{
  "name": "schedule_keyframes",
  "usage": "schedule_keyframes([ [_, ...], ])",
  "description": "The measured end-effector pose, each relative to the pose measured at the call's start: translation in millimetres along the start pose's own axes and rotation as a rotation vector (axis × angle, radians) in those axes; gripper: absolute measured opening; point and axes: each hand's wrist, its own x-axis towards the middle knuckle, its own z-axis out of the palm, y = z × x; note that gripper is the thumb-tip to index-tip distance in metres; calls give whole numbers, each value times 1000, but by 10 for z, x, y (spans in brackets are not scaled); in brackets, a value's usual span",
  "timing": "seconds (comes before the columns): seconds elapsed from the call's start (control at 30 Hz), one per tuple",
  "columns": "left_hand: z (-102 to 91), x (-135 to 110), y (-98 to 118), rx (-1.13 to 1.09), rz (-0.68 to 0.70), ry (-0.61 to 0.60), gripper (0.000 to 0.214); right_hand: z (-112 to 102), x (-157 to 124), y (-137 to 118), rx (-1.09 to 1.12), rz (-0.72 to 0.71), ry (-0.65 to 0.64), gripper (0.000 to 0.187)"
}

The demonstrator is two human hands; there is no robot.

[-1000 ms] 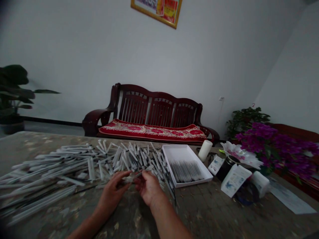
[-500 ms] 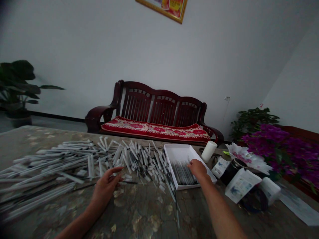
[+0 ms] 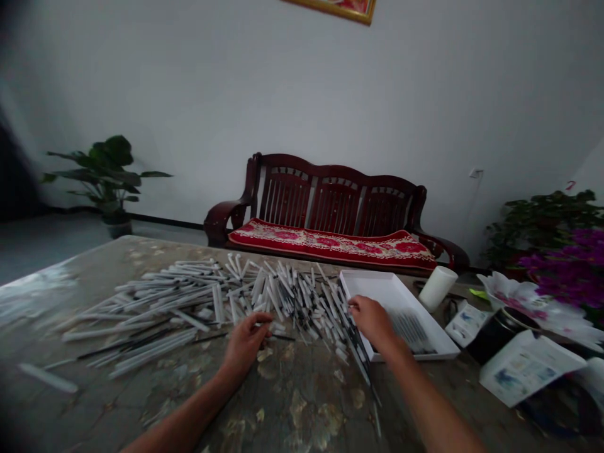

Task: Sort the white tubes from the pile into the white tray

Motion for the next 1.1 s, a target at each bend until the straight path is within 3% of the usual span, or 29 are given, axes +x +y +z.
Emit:
schedule_keyframes([
  [0.07,5,-5,-18,48,31,-17,16,128,20,-413,92,-109,-44,26],
  [0.13,-3,-2,-54,117,73,-41,15,272,43,-751,90,-98,-48,22],
  [0.27,-26,25,-128,251,166,-66,20,529,99,-1119,58,-40,-39,21],
  [0.43,-26,74,-128,282,239,-25,20,683,140,-1293,-57,-1,8,21],
  [0.6,-16,117,-149,253,219,12,20,722,257,-1435,-69,-88,115,24],
  [0.87,-23,111,-170,166,153,11,22,821,571,-1556,-120,-29,41,24],
  [1.1,-15,131,-145,10,61,39,19,707,295,-1538,-111,-65,44,25],
])
